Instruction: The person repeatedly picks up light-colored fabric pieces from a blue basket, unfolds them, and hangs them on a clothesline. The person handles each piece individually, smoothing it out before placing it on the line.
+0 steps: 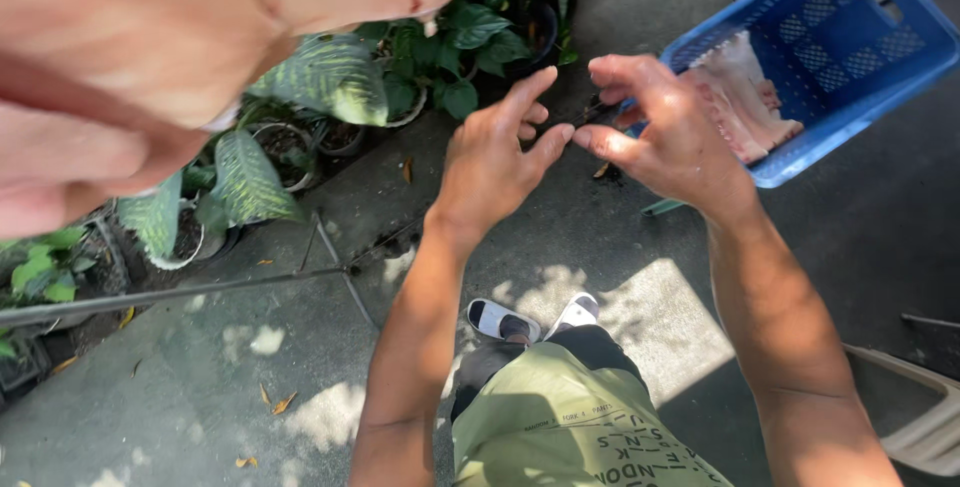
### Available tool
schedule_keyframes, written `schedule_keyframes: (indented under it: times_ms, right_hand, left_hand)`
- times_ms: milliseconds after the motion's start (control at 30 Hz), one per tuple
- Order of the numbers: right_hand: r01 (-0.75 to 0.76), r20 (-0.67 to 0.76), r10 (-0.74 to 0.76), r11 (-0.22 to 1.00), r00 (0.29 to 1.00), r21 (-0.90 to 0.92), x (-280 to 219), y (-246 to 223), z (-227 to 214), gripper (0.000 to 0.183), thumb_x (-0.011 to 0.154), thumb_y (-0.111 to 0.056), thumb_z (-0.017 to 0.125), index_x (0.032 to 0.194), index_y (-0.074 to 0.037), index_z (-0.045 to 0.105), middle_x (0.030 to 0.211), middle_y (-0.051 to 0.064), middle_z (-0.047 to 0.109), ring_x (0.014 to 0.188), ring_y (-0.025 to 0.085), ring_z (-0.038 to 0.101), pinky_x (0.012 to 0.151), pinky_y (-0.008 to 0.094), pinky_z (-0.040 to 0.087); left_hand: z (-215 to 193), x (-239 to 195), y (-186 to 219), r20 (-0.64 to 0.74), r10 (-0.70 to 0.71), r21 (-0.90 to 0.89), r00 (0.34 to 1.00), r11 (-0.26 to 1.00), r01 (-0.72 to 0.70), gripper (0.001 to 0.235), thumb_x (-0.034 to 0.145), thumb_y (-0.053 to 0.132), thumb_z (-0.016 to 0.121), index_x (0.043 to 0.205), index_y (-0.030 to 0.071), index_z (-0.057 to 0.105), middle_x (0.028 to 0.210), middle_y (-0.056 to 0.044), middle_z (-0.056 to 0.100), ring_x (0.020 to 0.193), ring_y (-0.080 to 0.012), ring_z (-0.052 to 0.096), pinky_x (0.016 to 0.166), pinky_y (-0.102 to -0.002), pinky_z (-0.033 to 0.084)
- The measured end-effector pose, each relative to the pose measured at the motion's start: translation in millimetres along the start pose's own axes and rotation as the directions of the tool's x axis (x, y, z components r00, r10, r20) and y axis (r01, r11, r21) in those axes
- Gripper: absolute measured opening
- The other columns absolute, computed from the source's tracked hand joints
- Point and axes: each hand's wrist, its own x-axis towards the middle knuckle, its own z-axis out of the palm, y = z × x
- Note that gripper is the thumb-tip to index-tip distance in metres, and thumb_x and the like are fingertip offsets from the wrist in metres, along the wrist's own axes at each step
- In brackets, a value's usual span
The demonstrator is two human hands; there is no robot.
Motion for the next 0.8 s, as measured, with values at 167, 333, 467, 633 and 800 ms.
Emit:
schedule_keyframes:
  times_ms: [167, 333, 467, 633, 800]
  right_hand:
    - [-0.212, 0.096, 0.215, 0.977, 0.972, -0.038, -48.4, 62.6, -12.4, 0.052, 0.089, -0.021, 0.080, 0.132, 0.002, 0.060, 0.124, 0.016, 0.065, 0.104, 0.027, 0.069, 0.082, 0.037, 0.059]
    - [-0.264, 0.039, 0.263, 0.964, 0.964, 0.016, -97.2, 135.9, -19.4, 0.046, 0.087, -0.016, 0.078, 0.128, 0.001, 0.064, 0.121, 0.016, 0.067, 0.100, 0.029, 0.071, 0.084, 0.040, 0.058]
    - [-0.394, 0.012, 0.395, 0.918, 0.919, -0.033, -123.5, 199.5, -22.5, 0.047, 0.088, -0.020, 0.076, 0.128, 0.001, 0.064, 0.120, 0.016, 0.068, 0.099, 0.028, 0.071, 0.085, 0.039, 0.057]
    - [-0.565, 0.004, 0.565, 0.825, 0.825, 0.014, -143.0, 284.9, -25.0, 0.057, 0.085, -0.023, 0.073, 0.134, 0.003, 0.059, 0.129, 0.023, 0.064, 0.108, 0.033, 0.069, 0.093, 0.041, 0.054]
    - [-0.604, -0.205, 0.580, 0.793, 0.788, -0.078, -161.8, 375.8, -11.5, 0.068, 0.087, -0.025, 0.074, 0.142, 0.008, 0.052, 0.142, 0.031, 0.055, 0.133, 0.043, 0.053, 0.110, 0.045, 0.042]
  left_hand:
    - [89.4, 3.0, 5.6, 0.174, -0.118, -0.100, 0.978, 0.986, 0.137, 0.054, 0.087, 0.031, 0.074, 0.137, 0.015, 0.061, 0.096, -0.007, 0.079, 0.082, -0.0227, 0.075, 0.077, -0.038, 0.059]
    - [180.2, 15.3, 1.3, 0.288, -0.167, -0.147, 0.943, 0.965, 0.216, 0.050, 0.090, 0.031, 0.070, 0.136, 0.013, 0.062, 0.096, -0.007, 0.079, 0.089, -0.0216, 0.077, 0.079, -0.037, 0.059]
    - [243.5, 24.4, -10.2, 0.375, -0.175, -0.107, 0.910, 0.967, 0.230, 0.047, 0.090, 0.030, 0.071, 0.132, 0.011, 0.065, 0.095, -0.008, 0.078, 0.089, -0.0248, 0.076, 0.080, -0.038, 0.058]
    - [323.4, 48.7, -33.5, 0.423, -0.145, -0.177, 0.894, 0.955, 0.239, 0.046, 0.090, 0.024, 0.071, 0.133, 0.010, 0.066, 0.097, -0.013, 0.078, 0.089, -0.0262, 0.077, 0.084, -0.036, 0.059]
    - [397.2, 78.9, -79.2, 0.522, -0.076, -0.284, 0.850, 0.924, 0.257, 0.056, 0.091, 0.009, 0.060, 0.146, 0.008, 0.054, 0.115, -0.021, 0.073, 0.107, -0.0299, 0.073, 0.095, -0.037, 0.056]
